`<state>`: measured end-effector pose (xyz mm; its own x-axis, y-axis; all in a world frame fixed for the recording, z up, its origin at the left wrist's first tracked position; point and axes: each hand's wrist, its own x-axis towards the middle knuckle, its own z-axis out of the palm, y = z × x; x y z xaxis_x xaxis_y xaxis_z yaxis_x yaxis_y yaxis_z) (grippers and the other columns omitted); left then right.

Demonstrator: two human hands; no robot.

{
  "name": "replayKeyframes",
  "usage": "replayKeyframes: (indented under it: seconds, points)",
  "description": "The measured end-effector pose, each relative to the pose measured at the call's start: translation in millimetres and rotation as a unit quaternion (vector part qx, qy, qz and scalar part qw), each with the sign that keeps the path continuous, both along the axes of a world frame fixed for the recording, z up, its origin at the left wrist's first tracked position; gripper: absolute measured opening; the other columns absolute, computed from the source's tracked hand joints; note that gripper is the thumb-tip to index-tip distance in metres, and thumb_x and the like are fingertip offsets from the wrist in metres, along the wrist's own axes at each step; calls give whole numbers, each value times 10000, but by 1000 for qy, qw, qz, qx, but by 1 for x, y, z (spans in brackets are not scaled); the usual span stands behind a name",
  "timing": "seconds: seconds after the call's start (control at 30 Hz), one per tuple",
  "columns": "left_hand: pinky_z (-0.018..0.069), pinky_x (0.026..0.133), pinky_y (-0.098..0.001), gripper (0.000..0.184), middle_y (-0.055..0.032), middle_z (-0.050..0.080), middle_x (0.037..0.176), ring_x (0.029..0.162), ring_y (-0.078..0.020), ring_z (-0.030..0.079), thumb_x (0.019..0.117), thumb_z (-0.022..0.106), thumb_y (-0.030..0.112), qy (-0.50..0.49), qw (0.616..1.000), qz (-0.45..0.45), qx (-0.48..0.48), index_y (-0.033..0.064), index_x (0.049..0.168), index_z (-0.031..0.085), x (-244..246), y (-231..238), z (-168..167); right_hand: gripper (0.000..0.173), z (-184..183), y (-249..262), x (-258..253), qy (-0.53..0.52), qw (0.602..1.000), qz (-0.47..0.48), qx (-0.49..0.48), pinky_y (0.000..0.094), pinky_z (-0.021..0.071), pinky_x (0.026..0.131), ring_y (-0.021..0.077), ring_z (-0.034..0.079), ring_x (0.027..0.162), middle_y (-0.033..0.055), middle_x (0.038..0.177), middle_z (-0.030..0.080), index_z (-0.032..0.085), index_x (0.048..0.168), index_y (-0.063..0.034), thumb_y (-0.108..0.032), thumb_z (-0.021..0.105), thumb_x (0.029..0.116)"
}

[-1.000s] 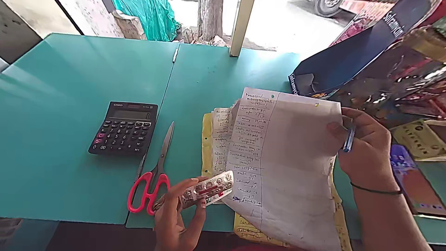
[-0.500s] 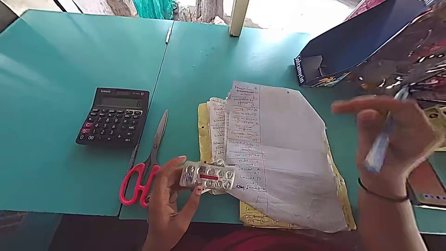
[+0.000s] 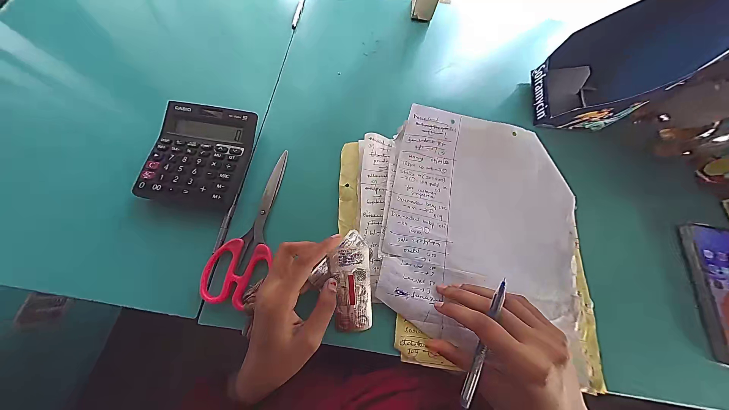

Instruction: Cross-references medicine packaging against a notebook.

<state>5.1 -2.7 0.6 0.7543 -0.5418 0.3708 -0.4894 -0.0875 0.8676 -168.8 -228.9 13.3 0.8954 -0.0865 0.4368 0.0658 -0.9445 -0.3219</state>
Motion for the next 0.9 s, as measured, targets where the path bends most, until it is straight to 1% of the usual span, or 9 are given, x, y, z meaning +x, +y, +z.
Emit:
replayKeyframes:
  seconds: [0.17, 0.37, 0.5, 0.6, 0.67, 0.7, 0.8, 0.83, 0.9]
  points:
    - [569, 852, -171, 410, -101, 564, 1234, 1101, -58, 609, 958, 604, 132, -32, 997, 62, 26, 114, 1366, 643, -5, -6, -2, 325, -9, -4, 1, -34, 999, 6, 20, 283, 447, 949, 120, 658, 1097, 6, 1148, 753, 687, 1081, -193, -495, 656, 964]
    - [569, 886, -209, 385, -153, 577, 1251, 1089, -95, 631, 977, 602, 122, -66, 989, 113, 64, 40, 1351, 640, -9, -10, -1, 239, -11, -5, 3, -43, 998, 9, 47, 278, 446, 940, 113, 664, 1101, 27, 1109, 763, 664, 1079, -165, -387, 613, 1009]
    - [559, 883, -199, 388, -178, 582, 1245, 1065, -99, 639, 973, 600, 111, -85, 984, 131, 83, 20, 1349, 636, -11, -13, 0, 237, -11, -5, 1, -47, 997, 2, 61, 240, 438, 966, 109, 653, 1081, 50, 1081, 746, 638, 1163, -129, -313, 580, 1024]
    - [553, 851, -189, 409, -164, 576, 1233, 1035, -93, 631, 973, 602, 113, -86, 983, 134, 90, 24, 1372, 619, -11, -14, 2, 243, -10, -4, -2, -64, 995, -20, 75, 211, 477, 901, 137, 657, 996, 113, 1037, 719, 629, 1212, -77, -226, 564, 1031]
    - [543, 851, -186, 416, -158, 573, 1240, 1055, -103, 618, 976, 596, 115, -93, 981, 137, 102, 38, 1384, 614, -12, -14, 3, 270, -9, -4, -4, -77, 993, -37, 86, 149, 472, 908, 81, 654, 1013, 132, 1073, 714, 604, 1266, -46, -176, 553, 1034]
    - [526, 880, -204, 413, -165, 574, 1276, 1102, -125, 606, 982, 585, 114, -102, 979, 140, 105, 40, 1387, 613, -12, -14, 4, 294, -8, -4, -5, -83, 991, -43, 95, 124, 462, 921, 34, 651, 1035, 128, 1105, 719, 584, 1297, -29, -158, 551, 1035]
    - [454, 1087, -350, 349, -203, 562, 1434, 1352, -254, 527, 1016, 542, 114, -162, 967, 178, 81, 24, 1340, 638, -14, -14, 0, 387, -5, -2, -7, -93, 984, -61, 142, 87, 456, 956, -89, 627, 1064, 91, 1162, 730, 513, 1384, 51, -98, 549, 1029]
    - [420, 1124, -389, 319, -189, 581, 1429, 1394, -282, 493, 1023, 537, 121, -189, 958, 206, 66, 34, 1307, 656, -15, -15, -2, 400, -5, -2, -6, -101, 981, -65, 152, 85, 463, 955, -107, 624, 1055, 62, 1158, 731, 500, 1399, 52, -91, 548, 1028]
    - [361, 1175, -411, 259, -119, 629, 1383, 1426, -274, 457, 1042, 534, 151, -224, 943, 240, 45, 82, 1238, 688, -18, -14, -5, 415, -5, -2, -5, -114, 978, -66, 161, 88, 476, 947, -115, 625, 1044, 22, 1158, 732, 496, 1417, 35, -77, 543, 1020]
